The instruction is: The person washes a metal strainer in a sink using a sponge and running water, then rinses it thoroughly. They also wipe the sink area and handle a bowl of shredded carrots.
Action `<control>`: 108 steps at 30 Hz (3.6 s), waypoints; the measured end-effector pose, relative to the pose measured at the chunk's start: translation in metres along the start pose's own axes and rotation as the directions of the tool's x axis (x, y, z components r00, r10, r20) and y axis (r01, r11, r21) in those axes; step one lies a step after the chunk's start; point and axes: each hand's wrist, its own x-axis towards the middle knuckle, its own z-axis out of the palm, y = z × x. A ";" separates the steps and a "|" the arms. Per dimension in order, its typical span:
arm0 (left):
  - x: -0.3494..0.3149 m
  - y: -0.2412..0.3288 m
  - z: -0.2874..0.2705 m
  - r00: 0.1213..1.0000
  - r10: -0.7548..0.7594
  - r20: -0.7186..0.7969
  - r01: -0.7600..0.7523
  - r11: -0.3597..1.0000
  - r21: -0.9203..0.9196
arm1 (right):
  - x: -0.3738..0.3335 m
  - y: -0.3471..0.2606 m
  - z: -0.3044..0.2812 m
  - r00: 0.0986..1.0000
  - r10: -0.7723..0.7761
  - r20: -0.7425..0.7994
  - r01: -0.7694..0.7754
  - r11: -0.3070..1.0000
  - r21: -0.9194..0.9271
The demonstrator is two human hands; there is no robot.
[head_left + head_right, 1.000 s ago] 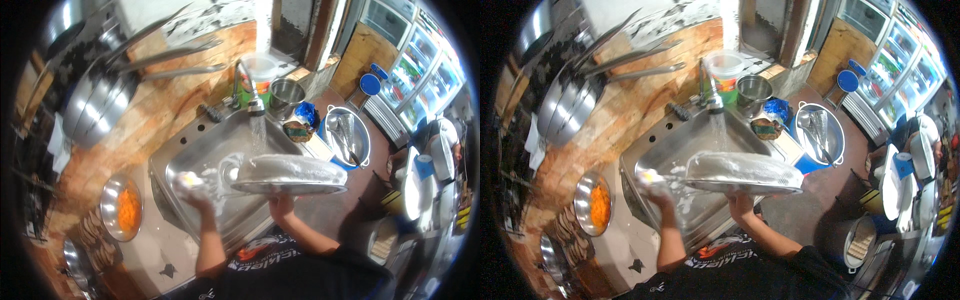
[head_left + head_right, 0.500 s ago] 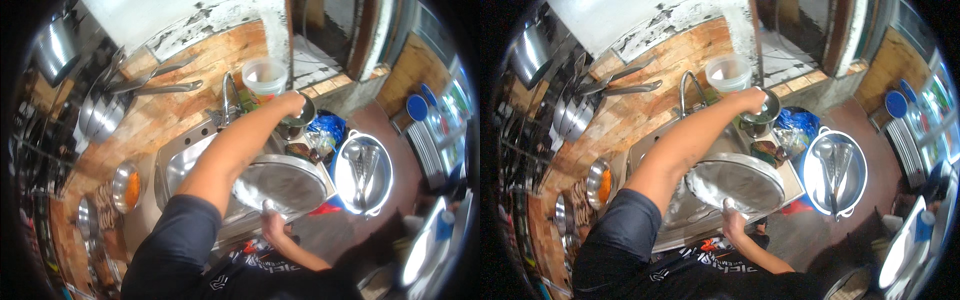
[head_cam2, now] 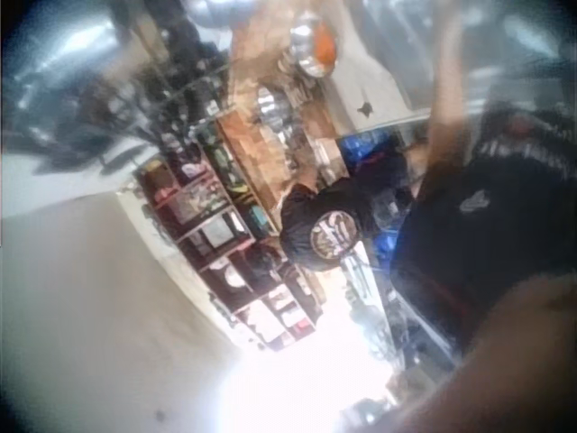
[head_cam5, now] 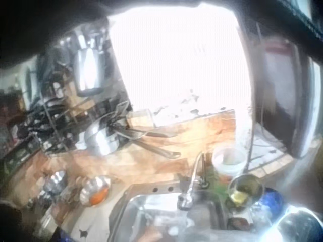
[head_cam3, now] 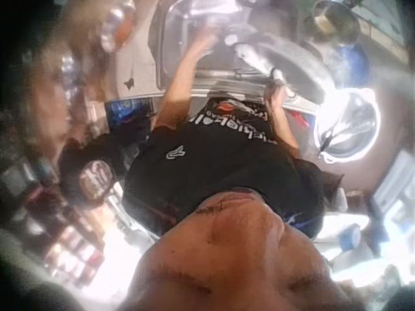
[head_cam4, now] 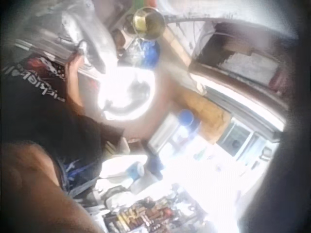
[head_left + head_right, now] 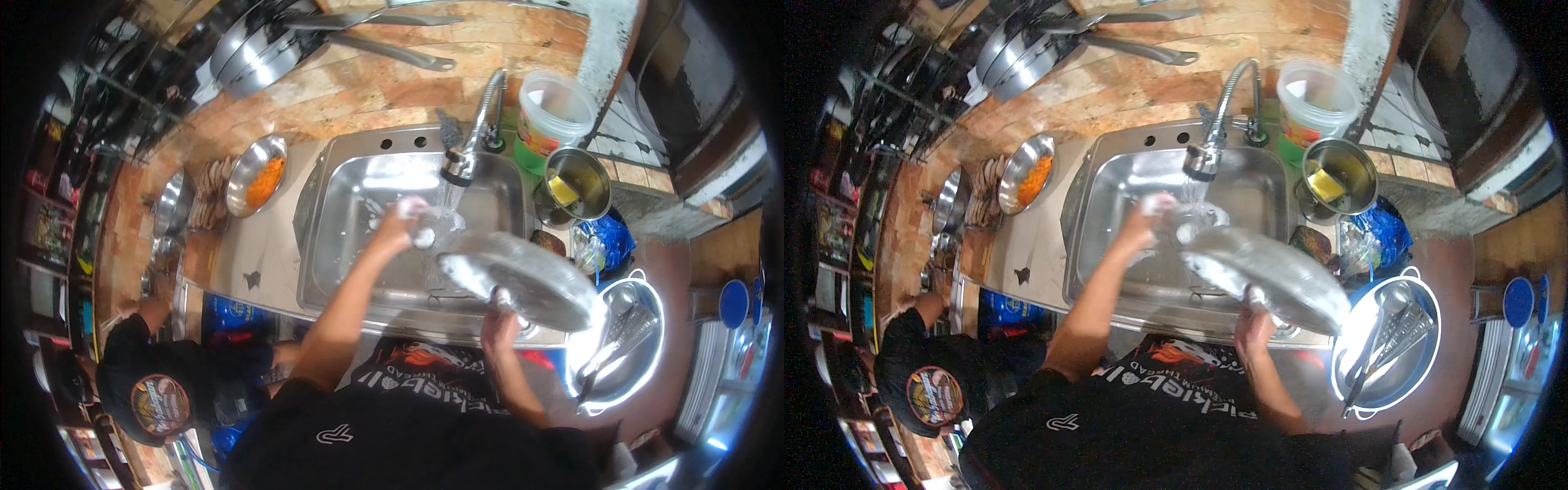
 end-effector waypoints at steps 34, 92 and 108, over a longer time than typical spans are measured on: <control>0.056 -0.073 -0.052 0.960 0.155 0.234 -0.246 0.866 0.436 | 0.050 0.092 0.089 0.812 -0.284 -0.510 0.067 0.913 -0.402; -0.015 -0.058 0.046 0.829 0.494 0.263 -0.544 0.601 0.586 | 0.072 0.040 0.075 0.969 0.151 0.196 -0.212 0.915 0.344; -0.030 -0.064 -0.059 0.978 0.029 0.206 -0.182 0.597 0.781 | 0.114 0.038 0.042 0.999 0.045 -0.002 -0.045 0.998 0.033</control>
